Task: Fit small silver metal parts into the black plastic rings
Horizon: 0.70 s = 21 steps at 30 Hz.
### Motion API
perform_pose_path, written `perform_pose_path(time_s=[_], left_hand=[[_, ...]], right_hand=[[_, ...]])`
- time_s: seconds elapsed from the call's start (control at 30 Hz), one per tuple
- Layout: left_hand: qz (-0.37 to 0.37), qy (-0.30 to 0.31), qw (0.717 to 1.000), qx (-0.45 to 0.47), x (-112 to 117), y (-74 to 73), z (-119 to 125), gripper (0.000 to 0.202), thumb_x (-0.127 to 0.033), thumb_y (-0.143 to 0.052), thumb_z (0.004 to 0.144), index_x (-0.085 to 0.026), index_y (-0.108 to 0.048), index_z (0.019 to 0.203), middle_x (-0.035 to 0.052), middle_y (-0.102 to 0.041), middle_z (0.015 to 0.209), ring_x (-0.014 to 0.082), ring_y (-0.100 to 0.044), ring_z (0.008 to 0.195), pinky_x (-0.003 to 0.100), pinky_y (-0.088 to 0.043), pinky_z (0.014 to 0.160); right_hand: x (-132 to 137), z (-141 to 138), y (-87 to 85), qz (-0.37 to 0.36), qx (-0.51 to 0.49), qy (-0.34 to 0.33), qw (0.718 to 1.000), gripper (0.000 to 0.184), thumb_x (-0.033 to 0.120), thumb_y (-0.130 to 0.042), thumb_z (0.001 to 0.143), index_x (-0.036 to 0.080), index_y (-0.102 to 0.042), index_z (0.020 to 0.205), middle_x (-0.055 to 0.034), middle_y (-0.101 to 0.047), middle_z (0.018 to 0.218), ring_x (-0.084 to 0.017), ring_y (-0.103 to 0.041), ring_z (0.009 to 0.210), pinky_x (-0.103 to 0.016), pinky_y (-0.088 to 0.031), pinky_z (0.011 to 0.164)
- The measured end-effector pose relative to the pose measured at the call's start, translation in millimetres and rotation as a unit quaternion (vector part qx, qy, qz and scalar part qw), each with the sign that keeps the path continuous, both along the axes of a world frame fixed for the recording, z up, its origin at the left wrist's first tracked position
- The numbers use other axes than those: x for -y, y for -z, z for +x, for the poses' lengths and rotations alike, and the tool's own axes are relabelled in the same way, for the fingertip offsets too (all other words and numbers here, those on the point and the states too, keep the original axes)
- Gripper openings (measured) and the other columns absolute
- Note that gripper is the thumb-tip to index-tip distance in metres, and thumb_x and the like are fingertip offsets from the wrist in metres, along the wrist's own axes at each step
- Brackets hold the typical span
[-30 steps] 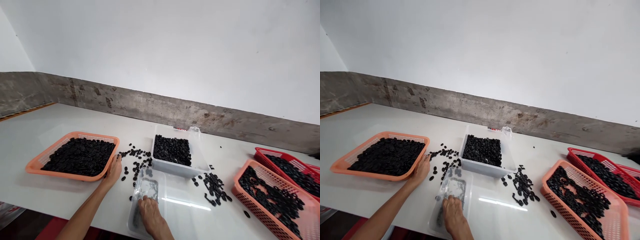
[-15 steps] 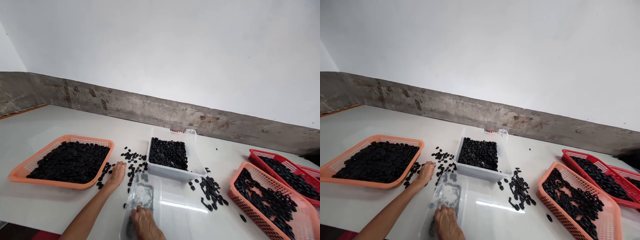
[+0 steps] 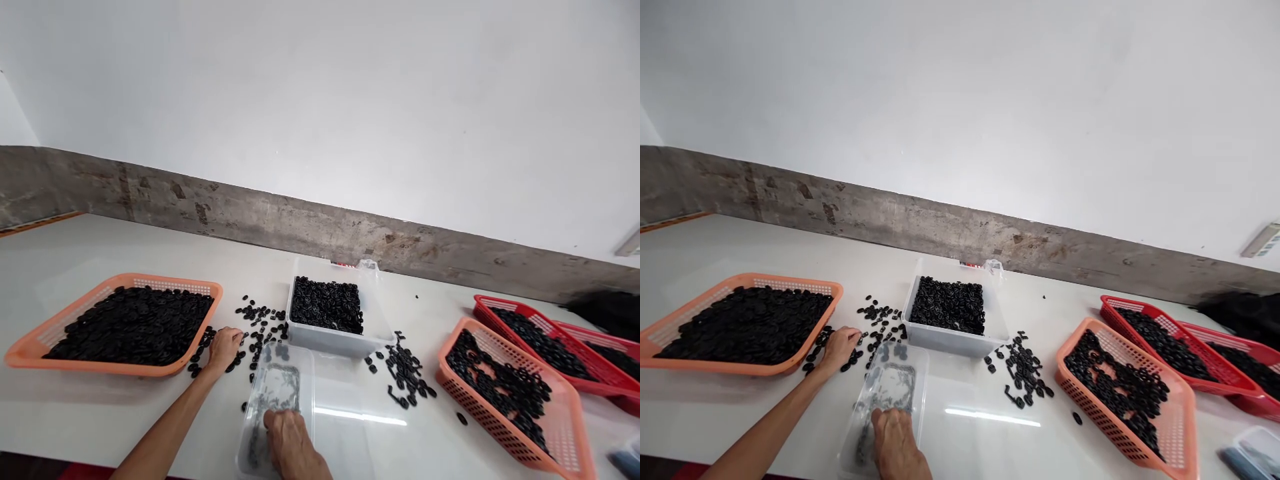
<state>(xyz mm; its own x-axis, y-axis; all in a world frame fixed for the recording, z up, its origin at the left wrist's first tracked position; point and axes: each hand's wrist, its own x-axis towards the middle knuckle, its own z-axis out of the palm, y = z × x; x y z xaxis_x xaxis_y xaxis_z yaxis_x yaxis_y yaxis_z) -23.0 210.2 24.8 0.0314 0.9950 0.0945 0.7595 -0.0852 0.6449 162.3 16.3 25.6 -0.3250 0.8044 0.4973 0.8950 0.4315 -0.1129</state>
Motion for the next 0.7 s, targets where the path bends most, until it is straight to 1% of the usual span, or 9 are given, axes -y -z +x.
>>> perform_pose_path(time_s=[0.07,0.17,0.27,0.37,0.4,0.47,0.53,0.6,0.7], left_hand=[[-0.018,-0.012,0.997,0.077,0.4,1.8,-2.0,0.027,-0.028,-0.057,0.089,-0.017,-0.059,0.113,0.0080,-0.062,0.114,0.0224,-0.063,0.093,0.042,-0.053,0.078],[-0.056,-0.030,0.976,0.207,4.7,3.7,-2.0,0.024,-0.030,-0.058,0.088,-0.015,-0.061,0.107,0.0058,-0.064,0.107,0.0221,-0.064,0.088,0.039,-0.054,0.073],[-0.100,-0.040,0.938,0.329,18.0,5.3,-0.1,0.024,-0.031,-0.056,0.089,-0.014,-0.061,0.106,0.0054,-0.065,0.101,0.0185,-0.065,0.079,0.035,-0.055,0.066],[-0.134,-0.042,0.893,0.427,38.8,7.1,-0.2,0.023,-0.031,-0.055,0.090,-0.014,-0.060,0.105,0.0049,-0.065,0.096,0.0159,-0.064,0.073,0.033,-0.054,0.063],[-0.143,-0.043,0.878,0.454,46.3,7.6,-0.6,0.022,-0.031,-0.056,0.090,-0.014,-0.060,0.104,0.0044,-0.065,0.094,0.0153,-0.064,0.072,0.032,-0.054,0.061],[-0.158,-0.045,0.849,0.502,60.6,8.2,-1.3,0.019,-0.029,-0.056,0.089,-0.014,-0.061,0.100,0.0030,-0.065,0.089,0.0141,-0.063,0.068,0.030,-0.053,0.059],[-0.169,-0.050,0.824,0.539,72.2,8.3,-1.5,0.016,-0.027,-0.057,0.089,-0.013,-0.061,0.096,0.0017,-0.064,0.085,0.0129,-0.062,0.064,0.028,-0.053,0.056],[-0.176,-0.056,0.803,0.566,79.7,8.2,-1.2,0.013,-0.025,-0.058,0.089,-0.013,-0.061,0.093,0.0010,-0.064,0.083,0.0122,-0.061,0.063,0.027,-0.052,0.055],[-0.184,-0.065,0.782,0.592,83.3,8.3,-1.4,0.011,-0.022,-0.058,0.088,-0.013,-0.061,0.092,0.0007,-0.064,0.082,0.0120,-0.061,0.063,0.027,-0.052,0.055]], right_hand=[[1.2,-1.3,-6.8,-0.030,0.001,0.001,1.000,0.019,0.012,-0.040,0.095,0.022,-0.056,0.100,-0.0039,-0.063,0.081,-0.019,-0.059,0.073,-0.024,-0.048,0.066],[-3.6,-3.0,-17.5,-0.093,0.016,0.005,0.995,0.021,0.009,-0.040,0.093,0.020,-0.058,0.090,-0.0041,-0.063,0.082,-0.018,-0.060,0.073,-0.024,-0.048,0.066],[-14.8,-2.7,-21.5,-0.131,0.036,0.013,0.991,0.022,0.005,-0.043,0.089,0.018,-0.058,0.080,-0.0029,-0.061,0.073,-0.016,-0.059,0.064,-0.023,-0.045,0.060],[-26.1,-2.2,-18.8,-0.169,0.060,0.011,0.984,0.019,0.003,-0.048,0.084,0.016,-0.058,0.075,-0.0023,-0.060,0.066,-0.016,-0.058,0.061,-0.023,-0.044,0.058],[-29.0,-2.8,-17.5,-0.179,0.067,0.008,0.982,0.017,0.004,-0.050,0.083,0.016,-0.058,0.075,-0.0033,-0.061,0.069,-0.017,-0.059,0.063,-0.024,-0.044,0.059],[-32.8,-6.5,-15.0,-0.187,0.082,0.000,0.979,0.010,0.007,-0.054,0.081,0.015,-0.059,0.082,-0.0078,-0.064,0.082,-0.021,-0.061,0.076,-0.028,-0.046,0.066],[-33.9,-12.7,-12.8,-0.186,0.103,-0.015,0.977,0.013,0.007,-0.055,0.081,0.014,-0.059,0.091,-0.0117,-0.064,0.092,-0.024,-0.061,0.084,-0.033,-0.047,0.072],[-32.8,-19.0,-9.9,-0.183,0.127,-0.035,0.974,0.020,0.004,-0.054,0.080,0.013,-0.058,0.097,-0.0133,-0.065,0.091,-0.025,-0.061,0.082,-0.036,-0.047,0.074],[-29.7,-22.2,-4.9,-0.178,0.152,-0.054,0.971,0.023,-0.002,-0.051,0.076,0.010,-0.059,0.094,-0.0141,-0.065,0.082,-0.027,-0.062,0.074,-0.037,-0.047,0.069]])
